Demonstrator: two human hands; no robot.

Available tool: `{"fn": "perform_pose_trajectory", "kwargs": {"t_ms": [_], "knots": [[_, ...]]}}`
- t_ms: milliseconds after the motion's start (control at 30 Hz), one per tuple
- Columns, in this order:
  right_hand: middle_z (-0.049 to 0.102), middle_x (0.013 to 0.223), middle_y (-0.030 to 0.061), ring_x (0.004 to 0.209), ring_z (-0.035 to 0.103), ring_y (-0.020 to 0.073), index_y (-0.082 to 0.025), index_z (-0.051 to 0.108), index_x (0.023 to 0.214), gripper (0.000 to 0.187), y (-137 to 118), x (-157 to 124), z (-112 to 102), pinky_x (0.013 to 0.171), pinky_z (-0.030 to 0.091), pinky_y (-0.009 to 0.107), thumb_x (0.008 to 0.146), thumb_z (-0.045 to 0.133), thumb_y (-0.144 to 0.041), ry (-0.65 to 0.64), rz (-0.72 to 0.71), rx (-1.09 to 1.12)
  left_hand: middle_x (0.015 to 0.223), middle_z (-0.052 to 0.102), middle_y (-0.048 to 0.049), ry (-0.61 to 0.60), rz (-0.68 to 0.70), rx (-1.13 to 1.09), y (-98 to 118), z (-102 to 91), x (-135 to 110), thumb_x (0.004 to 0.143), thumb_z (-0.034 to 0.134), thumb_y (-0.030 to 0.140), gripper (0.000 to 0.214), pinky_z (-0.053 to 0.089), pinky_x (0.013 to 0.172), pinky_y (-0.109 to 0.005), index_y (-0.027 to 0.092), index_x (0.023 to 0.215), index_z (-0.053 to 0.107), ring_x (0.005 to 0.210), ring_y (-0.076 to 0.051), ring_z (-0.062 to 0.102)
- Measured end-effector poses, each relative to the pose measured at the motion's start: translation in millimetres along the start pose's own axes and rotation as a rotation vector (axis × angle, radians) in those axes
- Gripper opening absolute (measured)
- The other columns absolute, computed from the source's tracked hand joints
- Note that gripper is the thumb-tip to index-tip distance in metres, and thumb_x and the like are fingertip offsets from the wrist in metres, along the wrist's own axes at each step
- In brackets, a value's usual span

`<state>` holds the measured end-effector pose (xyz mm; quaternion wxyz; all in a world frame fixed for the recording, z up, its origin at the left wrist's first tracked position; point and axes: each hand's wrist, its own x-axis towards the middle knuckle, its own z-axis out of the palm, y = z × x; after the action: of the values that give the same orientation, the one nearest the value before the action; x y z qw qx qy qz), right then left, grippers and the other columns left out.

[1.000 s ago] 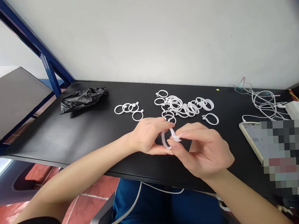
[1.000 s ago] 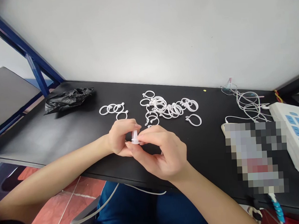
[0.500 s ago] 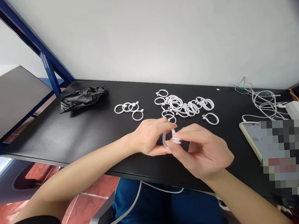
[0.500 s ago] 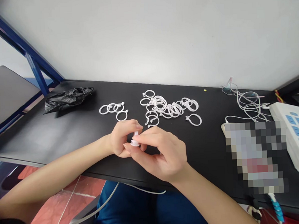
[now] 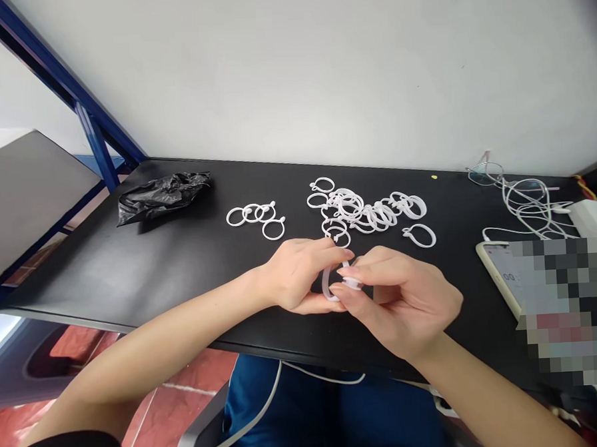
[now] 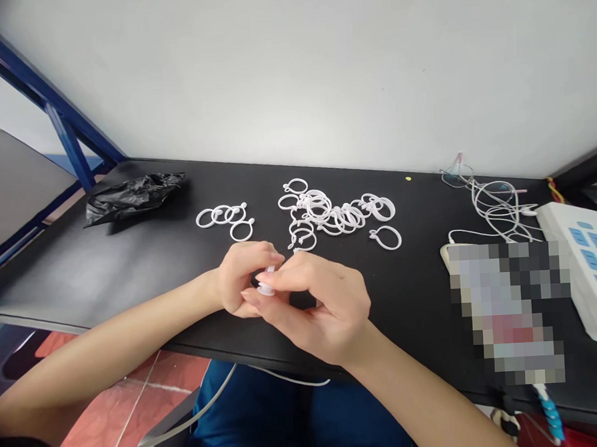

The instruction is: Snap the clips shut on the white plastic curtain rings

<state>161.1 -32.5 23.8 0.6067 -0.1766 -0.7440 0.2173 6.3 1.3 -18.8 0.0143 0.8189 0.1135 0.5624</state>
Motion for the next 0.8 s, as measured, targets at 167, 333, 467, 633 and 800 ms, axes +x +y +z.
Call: {"fn": "perform_pose_trajectory", "kwargs": {"t_ms": [167, 333, 467, 633, 800], "knots": [[0.066, 0.058, -0.0045, 0.049, 0.062, 0.0102, -0.021, 0.067, 0.086, 0.014, -0.4, 0.7, -0.7, 0.046, 0.051, 0.020, 0.081, 0.073, -0.009, 0.007, 0.021, 0.006, 0.069, 0.058, 0.0014, -0.005, -0.006, -0.011, 0.5, -0.2, -0.6, 0.100, 0.047, 0.051, 0.041, 0.042, 0.046, -0.021, 0.015, 0.120, 0.048, 0.050, -0.011, 0.054], [0.068, 0.061, -0.0034, 0.049, 0.061, 0.0104, -0.021, 0.067, 0.087, 0.016, -0.6, 1.6, -1.2, 0.044, 0.050, 0.020, 0.081, 0.073, -0.008, 0.004, 0.007, -0.013, 0.067, 0.058, 0.0018, 0.000, -0.004, -0.012, 0.1, 0.3, -0.7, 0.100, 0.047, 0.051, 0.041, 0.041, 0.044, -0.021, 0.016, 0.121, 0.048, 0.049, -0.011, 0.055], [0.067, 0.059, -0.0039, 0.048, 0.061, 0.0105, -0.021, 0.067, 0.088, 0.016, -0.9, 1.5, -1.4, 0.043, 0.049, 0.020, 0.081, 0.072, -0.007, -0.007, -0.003, -0.027, 0.066, 0.057, 0.0028, -0.002, -0.010, 0.001, 0.3, 0.3, -0.2, 0.101, 0.045, 0.052, 0.040, 0.041, 0.043, -0.020, 0.017, 0.121, 0.048, 0.048, -0.011, 0.054], [0.066, 0.058, -0.0044, 0.048, 0.061, 0.0105, -0.021, 0.066, 0.087, 0.016, -1.4, 1.3, -1.6, 0.044, 0.050, 0.020, 0.081, 0.072, -0.008, -0.008, 0.004, -0.026, 0.066, 0.056, 0.0032, -0.009, -0.009, 0.000, 1.0, -0.3, 0.4, 0.101, 0.046, 0.052, 0.040, 0.042, 0.044, -0.021, 0.016, 0.118, 0.048, 0.048, -0.010, 0.053], [0.067, 0.059, -0.0041, 0.048, 0.061, 0.0103, -0.022, 0.066, 0.087, 0.014, -1.4, 1.9, -1.7, 0.043, 0.049, 0.020, 0.083, 0.072, -0.010, -0.007, -0.007, -0.041, 0.066, 0.056, 0.0026, -0.009, 0.001, 0.011, 0.8, -0.1, 0.5, 0.103, 0.042, 0.050, 0.038, 0.041, 0.044, -0.021, 0.015, 0.117, 0.048, 0.048, -0.010, 0.053]]}}
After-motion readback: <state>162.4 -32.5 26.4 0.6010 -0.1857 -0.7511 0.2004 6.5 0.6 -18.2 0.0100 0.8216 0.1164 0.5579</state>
